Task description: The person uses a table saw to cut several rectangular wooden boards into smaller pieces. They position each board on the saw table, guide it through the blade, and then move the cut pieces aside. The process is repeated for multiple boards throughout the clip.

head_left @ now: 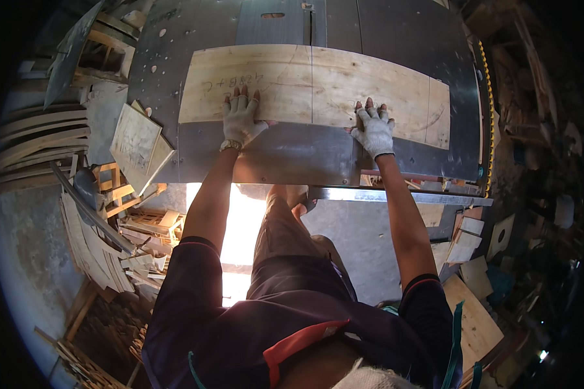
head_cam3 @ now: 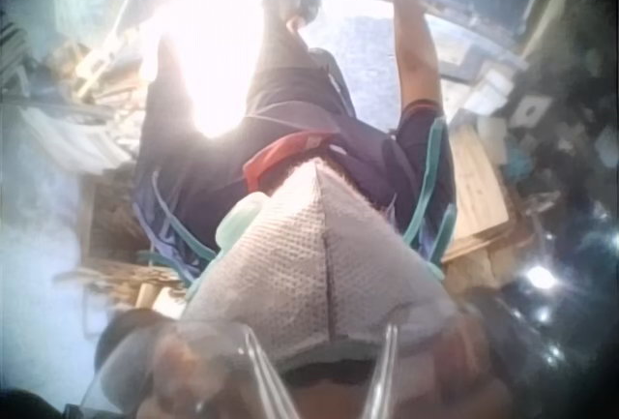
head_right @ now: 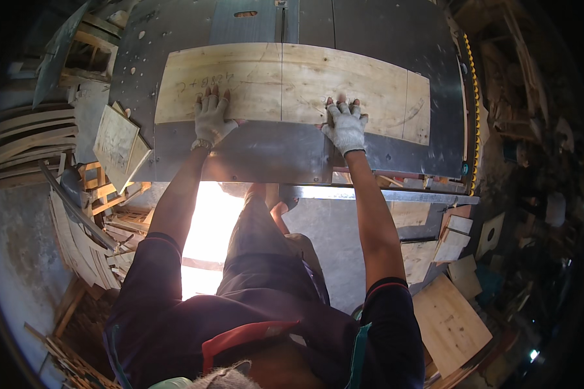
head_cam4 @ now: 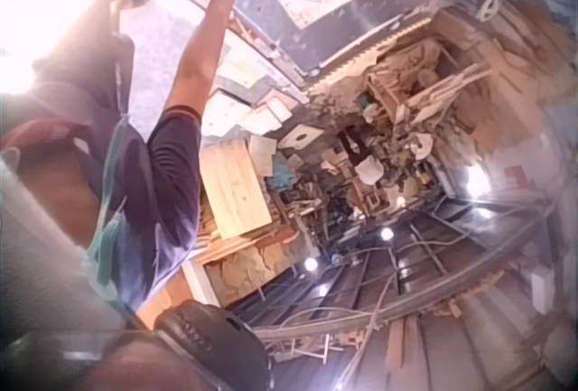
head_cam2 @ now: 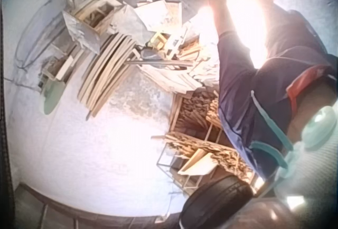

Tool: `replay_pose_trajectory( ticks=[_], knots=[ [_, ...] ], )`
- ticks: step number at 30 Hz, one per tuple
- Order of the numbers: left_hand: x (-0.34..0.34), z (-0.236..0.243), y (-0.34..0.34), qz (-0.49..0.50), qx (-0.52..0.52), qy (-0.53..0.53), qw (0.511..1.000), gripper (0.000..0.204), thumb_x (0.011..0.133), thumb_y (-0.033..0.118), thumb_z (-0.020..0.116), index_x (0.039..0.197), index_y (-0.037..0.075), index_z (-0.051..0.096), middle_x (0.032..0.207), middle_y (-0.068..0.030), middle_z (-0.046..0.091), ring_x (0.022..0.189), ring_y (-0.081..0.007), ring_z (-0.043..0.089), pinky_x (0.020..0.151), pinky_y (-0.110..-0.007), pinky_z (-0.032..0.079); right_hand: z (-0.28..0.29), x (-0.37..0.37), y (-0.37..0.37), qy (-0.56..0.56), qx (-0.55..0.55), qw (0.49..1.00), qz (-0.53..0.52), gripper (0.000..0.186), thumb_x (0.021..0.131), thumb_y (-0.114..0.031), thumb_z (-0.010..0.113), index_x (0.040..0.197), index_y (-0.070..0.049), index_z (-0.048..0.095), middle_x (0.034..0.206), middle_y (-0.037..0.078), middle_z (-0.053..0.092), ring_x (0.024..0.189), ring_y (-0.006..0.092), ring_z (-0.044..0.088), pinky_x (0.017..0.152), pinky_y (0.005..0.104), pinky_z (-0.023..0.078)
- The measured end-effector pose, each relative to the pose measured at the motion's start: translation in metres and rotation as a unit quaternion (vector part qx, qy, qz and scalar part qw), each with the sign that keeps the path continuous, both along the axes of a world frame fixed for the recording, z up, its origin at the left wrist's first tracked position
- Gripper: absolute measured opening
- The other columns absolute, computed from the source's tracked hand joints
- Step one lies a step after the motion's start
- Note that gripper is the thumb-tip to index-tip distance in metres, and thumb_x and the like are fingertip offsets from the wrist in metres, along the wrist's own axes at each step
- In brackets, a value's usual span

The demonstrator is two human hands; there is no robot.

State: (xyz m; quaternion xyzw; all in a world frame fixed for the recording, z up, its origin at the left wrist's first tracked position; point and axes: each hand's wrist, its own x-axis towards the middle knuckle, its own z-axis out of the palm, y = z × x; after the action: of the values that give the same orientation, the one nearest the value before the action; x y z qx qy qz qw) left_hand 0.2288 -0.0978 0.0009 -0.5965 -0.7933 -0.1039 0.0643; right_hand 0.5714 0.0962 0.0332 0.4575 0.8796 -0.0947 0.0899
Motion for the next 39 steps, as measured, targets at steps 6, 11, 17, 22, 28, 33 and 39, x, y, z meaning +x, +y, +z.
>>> replay_pose_trajectory(
  ticks=[6, 11, 17, 22, 28, 33, 39],
  knots=[
    [-0.002, -0.002, 0.0, -0.004, 0.009, 0.008, 1.0, 0.089, 0.072, 0.071, 0.079, 0.138, 0.012, 0.063, 0.153, -0.0232, 0.053, 0.146, -0.0422, 0.045, 0.119, -0.062, 0.03, 0.005, -0.004, 0.0, -0.024, -0.005, 1.0, -0.001, 0.085, 0.079, -0.063, 0.081, 0.152, -0.029, 0.054, 0.171, 0.007, 0.035, 0.156, 0.0508, 0.026, 0.114, 0.0765, 0.027],
    [-0.003, 0.0, 0.002, 0.0, -0.008, 0.0, 1.0, 0.098, 0.073, 0.07, 0.079, 0.15, 0.014, 0.057, 0.156, -0.0229, 0.051, 0.148, -0.041, 0.043, 0.122, -0.06, 0.029, 0.009, -0.008, 0.0, -0.044, -0.006, 0.999, -0.005, 0.084, 0.08, -0.064, 0.08, 0.152, -0.029, 0.054, 0.174, 0.006, 0.031, 0.156, 0.0505, 0.027, 0.115, 0.0749, 0.029],
    [-0.007, 0.001, 0.005, 0.002, -0.019, 0.003, 1.0, 0.099, 0.075, 0.07, 0.078, 0.153, 0.013, 0.055, 0.161, -0.0235, 0.046, 0.151, -0.0399, 0.041, 0.123, -0.06, 0.028, 0.01, -0.01, 0.002, -0.021, -0.017, 1.0, -0.007, 0.083, 0.079, -0.062, 0.081, 0.15, -0.027, 0.056, 0.17, 0.007, 0.038, 0.156, 0.0508, 0.026, 0.114, 0.076, 0.027],
    [-0.006, 0.001, 0.007, 0.005, -0.016, 0.011, 1.0, 0.101, 0.074, 0.072, 0.078, 0.152, 0.012, 0.055, 0.161, -0.0236, 0.047, 0.151, -0.0407, 0.041, 0.124, -0.06, 0.026, 0.008, -0.01, 0.002, -0.019, -0.014, 1.0, -0.011, 0.081, 0.078, -0.06, 0.082, 0.148, -0.028, 0.057, 0.169, 0.007, 0.039, 0.155, 0.0505, 0.028, 0.113, 0.0751, 0.028],
    [-0.002, 0.0, 0.01, 0.023, -0.031, 0.014, 0.999, 0.106, 0.071, 0.076, 0.077, 0.152, 0.011, 0.055, 0.161, -0.0227, 0.046, 0.151, -0.0418, 0.04, 0.125, -0.06, 0.025, 0.006, -0.011, 0.005, -0.019, -0.008, 1.0, -0.01, 0.082, 0.078, -0.06, 0.083, 0.148, -0.028, 0.058, 0.167, 0.007, 0.043, 0.155, 0.0501, 0.028, 0.112, 0.0755, 0.028],
    [-0.004, -0.002, 0.012, 0.023, -0.022, 0.014, 0.999, 0.104, 0.071, 0.076, 0.076, 0.151, 0.012, 0.057, 0.162, -0.0224, 0.046, 0.152, -0.0416, 0.039, 0.125, -0.059, 0.024, 0.004, -0.012, 0.007, -0.019, -0.007, 1.0, -0.006, 0.082, 0.078, -0.061, 0.082, 0.149, -0.029, 0.057, 0.165, 0.007, 0.044, 0.154, 0.05, 0.03, 0.111, 0.0761, 0.028],
    [-0.005, -0.001, 0.015, 0.026, -0.024, 0.007, 0.999, 0.104, 0.07, 0.076, 0.077, 0.151, 0.014, 0.058, 0.163, -0.021, 0.045, 0.152, -0.0408, 0.038, 0.125, -0.058, 0.025, 0.002, -0.013, 0.01, -0.018, -0.005, 1.0, -0.01, 0.084, 0.077, -0.061, 0.083, 0.15, -0.028, 0.057, 0.166, 0.007, 0.044, 0.154, 0.05, 0.03, 0.111, 0.0766, 0.028]
  ],
)
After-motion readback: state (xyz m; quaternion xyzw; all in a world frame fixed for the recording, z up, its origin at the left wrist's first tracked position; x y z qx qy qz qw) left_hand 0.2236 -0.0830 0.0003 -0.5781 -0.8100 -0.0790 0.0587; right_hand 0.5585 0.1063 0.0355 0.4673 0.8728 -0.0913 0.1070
